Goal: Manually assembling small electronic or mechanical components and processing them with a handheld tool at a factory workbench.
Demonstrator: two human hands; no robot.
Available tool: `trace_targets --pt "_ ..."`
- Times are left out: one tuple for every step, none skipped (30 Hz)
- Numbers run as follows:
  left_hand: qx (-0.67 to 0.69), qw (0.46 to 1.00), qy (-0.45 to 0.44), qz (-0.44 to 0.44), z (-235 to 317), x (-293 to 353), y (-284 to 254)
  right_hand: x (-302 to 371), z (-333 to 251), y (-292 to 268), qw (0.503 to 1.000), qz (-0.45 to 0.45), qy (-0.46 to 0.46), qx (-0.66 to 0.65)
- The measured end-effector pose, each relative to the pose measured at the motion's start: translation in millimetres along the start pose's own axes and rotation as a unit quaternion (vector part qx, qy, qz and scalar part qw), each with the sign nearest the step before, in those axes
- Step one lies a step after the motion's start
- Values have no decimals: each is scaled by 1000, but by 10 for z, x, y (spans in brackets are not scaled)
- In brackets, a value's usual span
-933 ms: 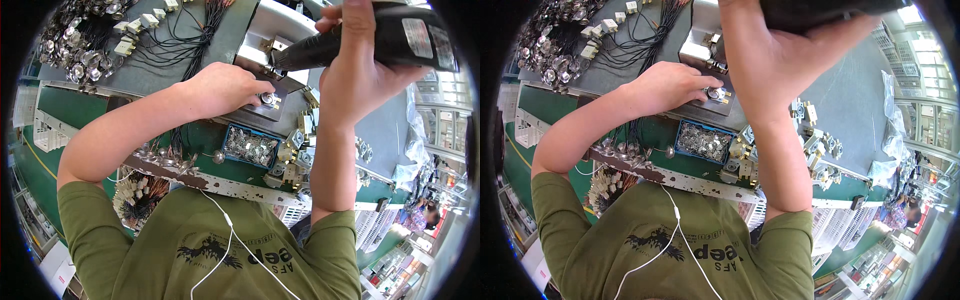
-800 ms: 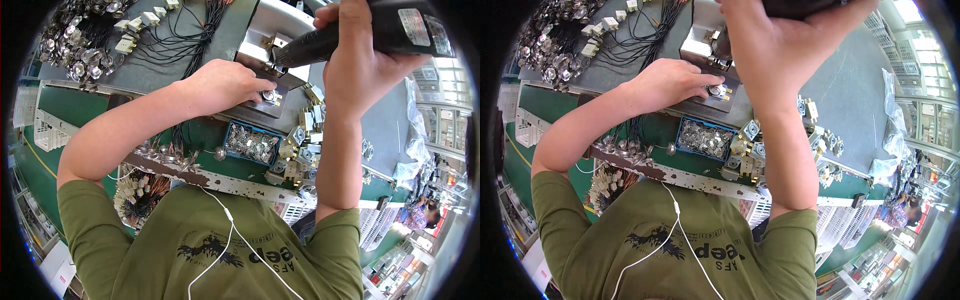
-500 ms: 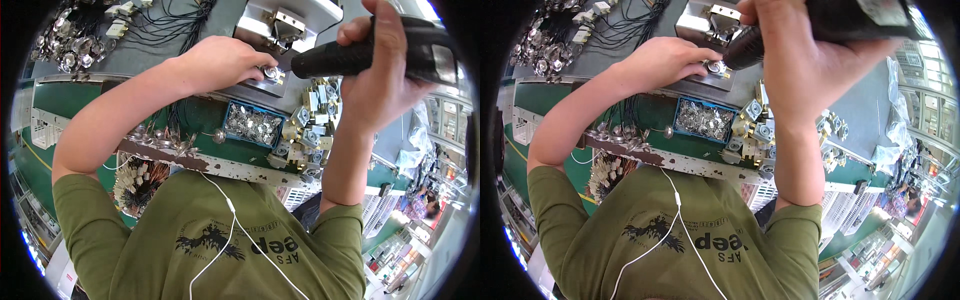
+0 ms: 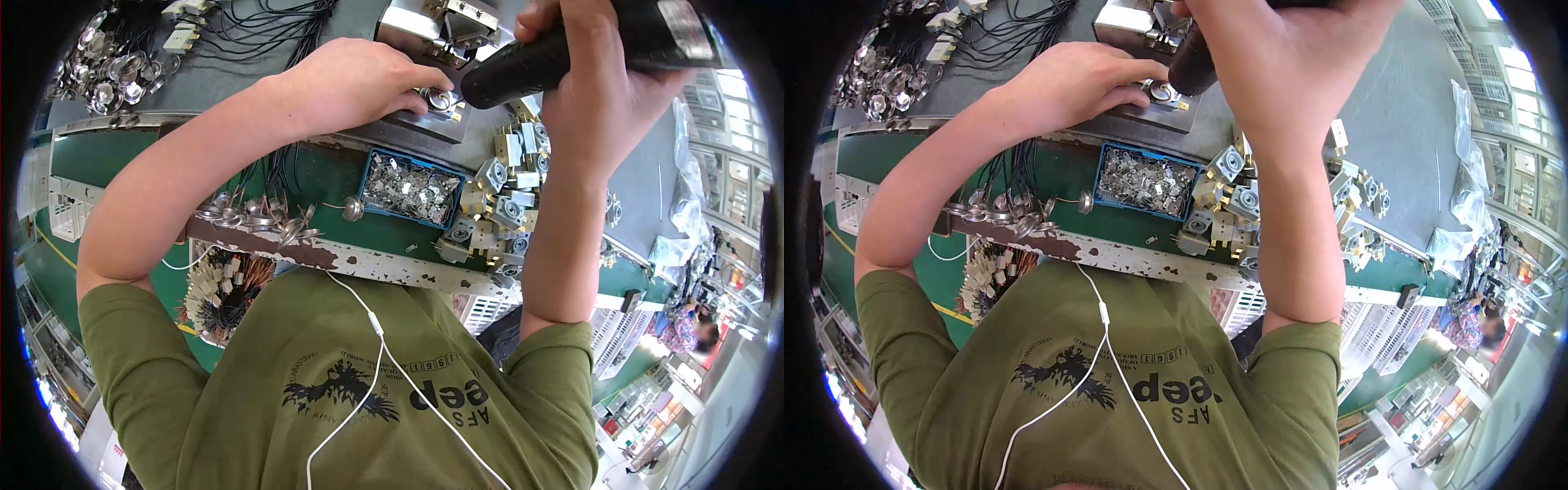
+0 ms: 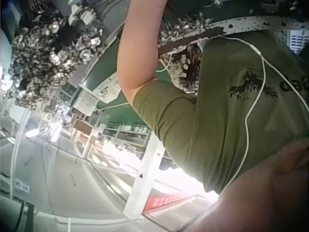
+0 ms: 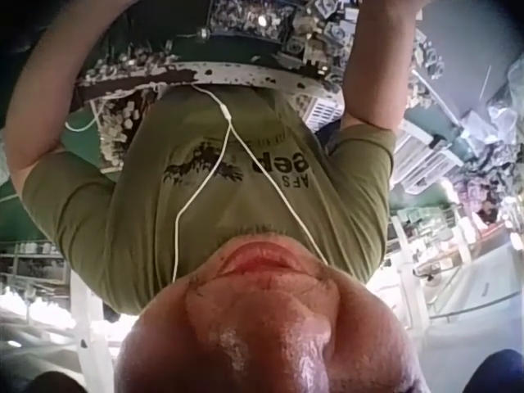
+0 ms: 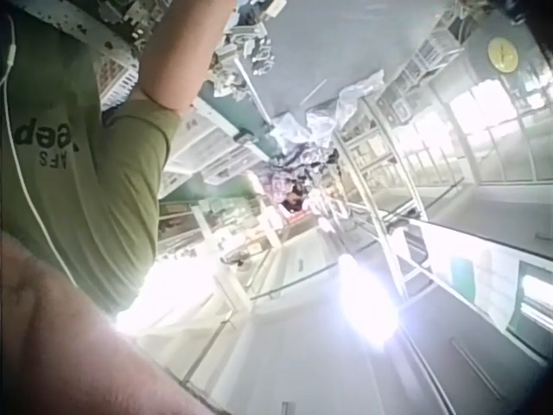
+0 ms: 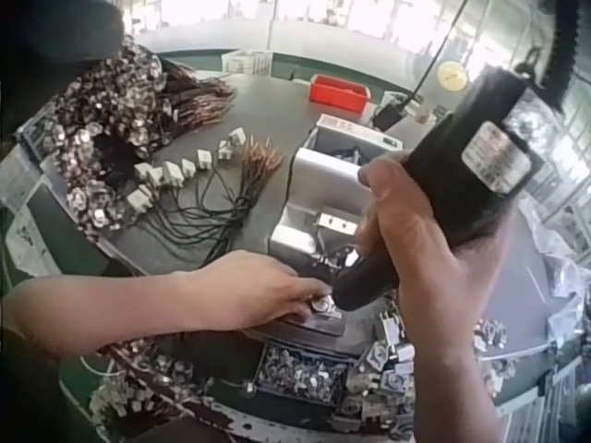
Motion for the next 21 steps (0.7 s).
trace_targets --pt "1 1000 0 0 1 2 23 5 -3 4 1000 -1 1 0" --pt "2 1000 4 5 3 -6 33 -2 0 9 1000 2 2 3" --pt "2 1000 8 11 4 -12 36 -5 -3 16 1000 5 4 5" --pt "2 1000 7 12 -15 -17 35 -6 -10 24 1000 9 6 8" --pt "1 1000 9 17 2 -4 19 29 -25 26 1000 14 13 13" --pt "1 1000 12 22 17 9 16 65 -41 29 999 20 21 18" --pt "4 1000 14 18 24 19 45 103 -55 32 999 26 28 23" --pt "-2 1000 16 17 17 8 37 96 -66 37 999 31 32 27" --pt "-7 1000 18 16 16 -1 30 88 -71 42 998 35 36 31" --pt "-17 1000 12 15 17 -1 34 80 -66 45 998 40 41 35" --pt "-15 1000 12 13 25 10 42 90 -72 50 998 40 44 35" --pt "-16 999 15 25 23 19 25 90 -98 73 998 32 29 37" --pt "-18 999 17 37 17 28 16 90 -115 92 999 24 14 39" --pt "-14 998 25 49 25 24 0 66 -55 67 999 25 20 41" --pt "-10 999 26 45 28 15 9 33 73 10 996 29 52 68" --pt "-10 999 31 40 36 5 10 30 159 -32 991 33 85 94" --pt "-13 999 33 36 31 8 11 43 163 -16 991 33 88 93" --pt "-30 996 31 80 22 40 25 51 111 31 995 25 63 73" --pt "-29 996 29 77 -17 63 41 64 51 82 998 17 37 53" --pt "-85 974 128 164 171 154 -118 81 -16 117 999 10 11 34" --pt "-138 932 225 247 358 298 -235 95 -82 146 1000 4 -16 15"
Point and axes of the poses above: each hand's wrist, its own x-axis away from the middle knuckle, its own y-axis out of the palm, z = x × y, the point moved 9 cm from there along -x, towards the middle knuckle, and after that the axes turned 4 degrees about -z, right-handed, at the moved point
